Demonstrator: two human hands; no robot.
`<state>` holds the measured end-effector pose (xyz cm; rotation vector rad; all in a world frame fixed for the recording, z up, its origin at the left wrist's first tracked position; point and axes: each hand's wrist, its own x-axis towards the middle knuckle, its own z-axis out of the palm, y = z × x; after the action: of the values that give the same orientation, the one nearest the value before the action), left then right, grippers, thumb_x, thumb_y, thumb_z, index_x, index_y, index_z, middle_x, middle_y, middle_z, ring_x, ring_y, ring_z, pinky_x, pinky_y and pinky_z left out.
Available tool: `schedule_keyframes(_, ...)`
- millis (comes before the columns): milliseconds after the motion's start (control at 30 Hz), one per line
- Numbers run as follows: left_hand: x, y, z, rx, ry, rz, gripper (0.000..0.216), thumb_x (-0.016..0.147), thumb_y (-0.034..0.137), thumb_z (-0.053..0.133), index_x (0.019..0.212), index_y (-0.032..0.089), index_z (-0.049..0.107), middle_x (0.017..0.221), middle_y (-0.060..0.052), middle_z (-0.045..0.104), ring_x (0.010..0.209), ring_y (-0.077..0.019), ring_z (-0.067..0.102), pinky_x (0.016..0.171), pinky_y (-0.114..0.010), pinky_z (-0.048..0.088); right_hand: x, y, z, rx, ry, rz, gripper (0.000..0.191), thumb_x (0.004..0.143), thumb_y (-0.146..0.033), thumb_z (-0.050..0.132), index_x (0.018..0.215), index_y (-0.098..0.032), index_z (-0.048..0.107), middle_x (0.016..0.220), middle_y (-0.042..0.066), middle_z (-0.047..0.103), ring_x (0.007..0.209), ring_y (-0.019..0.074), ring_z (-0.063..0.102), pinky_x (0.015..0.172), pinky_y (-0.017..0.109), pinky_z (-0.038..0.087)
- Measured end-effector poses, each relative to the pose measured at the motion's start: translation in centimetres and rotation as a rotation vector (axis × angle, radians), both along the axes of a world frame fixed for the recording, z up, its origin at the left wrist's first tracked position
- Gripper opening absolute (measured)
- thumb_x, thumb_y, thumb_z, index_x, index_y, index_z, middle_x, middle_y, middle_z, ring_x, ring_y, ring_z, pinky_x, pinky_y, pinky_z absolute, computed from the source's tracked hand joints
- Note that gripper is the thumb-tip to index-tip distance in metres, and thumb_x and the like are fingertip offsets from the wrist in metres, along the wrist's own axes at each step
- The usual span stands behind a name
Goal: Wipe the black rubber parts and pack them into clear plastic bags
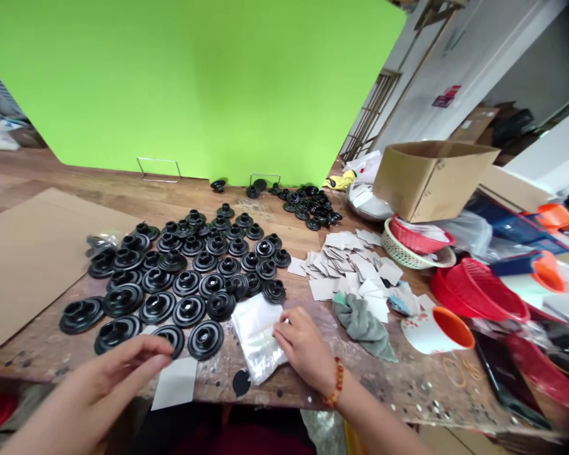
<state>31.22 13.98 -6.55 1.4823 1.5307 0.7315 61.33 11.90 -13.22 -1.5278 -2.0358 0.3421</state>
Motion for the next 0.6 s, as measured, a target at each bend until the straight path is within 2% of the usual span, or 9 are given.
schedule_keyframes(67,2.9,-0.1,-0.6,0.005,0.041,-0.272,0.03,0.075,0.048,0.062,0.086,0.023,0.071,0.085,-0.001,0.07,0.083,-0.0209,0.064,0.077,-0.028,0.052,-0.9,0.7,-0.4,0.036,-0.089,-0.066,0.017,0.092,-0.022,0.051,0.09,-0.018,0.067,0.095,0.009,0.056,0.092,0.0215,0.049,0.08,0.035,0.041)
schedule_keyframes(100,4.7,-0.5,-1.2,0.037,0.089,-0.343,0.026,0.079,0.042,0.057,0.089,0.023,0.071,0.089,-0.004,0.07,0.084,-0.0216,0.064,0.078,-0.03,0.053,-1.2,1.2,-0.5,0.041,-0.128,-0.092,0.017,0.092,-0.024,0.051,0.092,-0.018,0.067,0.094,0.009,0.055,0.091,0.022,0.048,0.08,0.035,0.041)
schedule_keyframes(167,8.1,-1.7,-2.8,0.175,0.208,-0.454,0.026,0.08,0.027,0.055,0.101,0.024,0.07,0.104,-0.008,0.066,0.098,-0.0246,0.061,0.091,-0.036,0.049,-1.6,2.0,-0.5,0.03,-0.204,-0.122,0.016,0.091,-0.026,0.054,0.097,-0.017,0.066,0.092,0.009,0.055,0.089,0.0228,0.047,0.078,0.035,0.04)
schedule_keyframes(267,11.6,-2.9,-5.6,0.352,0.396,-0.359,0.047,0.08,0.016,0.051,0.126,0.023,0.057,0.118,-0.012,0.057,0.111,-0.0288,0.053,0.097,-0.045,0.044,-2.4,2.4,-0.9,0.008,-0.281,-0.159,0.014,0.087,-0.023,0.058,0.097,-0.017,0.066,0.091,0.009,0.056,0.087,0.0235,0.047,0.073,0.036,0.039)
schedule_keyframes(367,12.6,-3.1,-7.7,0.403,0.455,-0.307,0.053,0.082,0.014,0.048,0.134,0.019,0.046,0.122,-0.013,0.052,0.114,-0.0284,0.051,0.097,-0.045,0.044,-3.1,2.1,-1.6,0.045,-0.301,-0.188,0.012,0.089,-0.018,0.054,0.084,-0.017,0.065,0.087,0.008,0.056,0.085,0.0232,0.047,0.072,0.037,0.038)
schedule_keyframes(500,11.9,-2.7,-8.8,0.339,0.384,-0.301,0.053,0.082,0.017,0.049,0.135,0.018,0.043,0.126,-0.012,0.048,0.117,-0.027,0.05,0.099,-0.042,0.044,-3.4,1.7,-1.8,0.1,-0.189,-0.204,0.017,0.089,-0.012,0.05,0.075,-0.017,0.059,0.084,0.007,0.056,0.084,0.0225,0.048,0.075,0.038,0.039)
schedule_keyframes(600,11.4,-2.2,-9.0,0.258,0.322,-0.284,0.055,0.078,0.018,0.052,0.133,0.018,0.045,0.126,-0.012,0.048,0.116,-0.0277,0.051,0.099,-0.044,0.044,-3.0,1.4,-0.3,0.199,0.052,-0.247,0.018,0.09,-0.007,0.042,0.084,-0.017,0.055,0.096,0.01,0.056,0.094,0.0226,0.05,0.082,0.039,0.041)
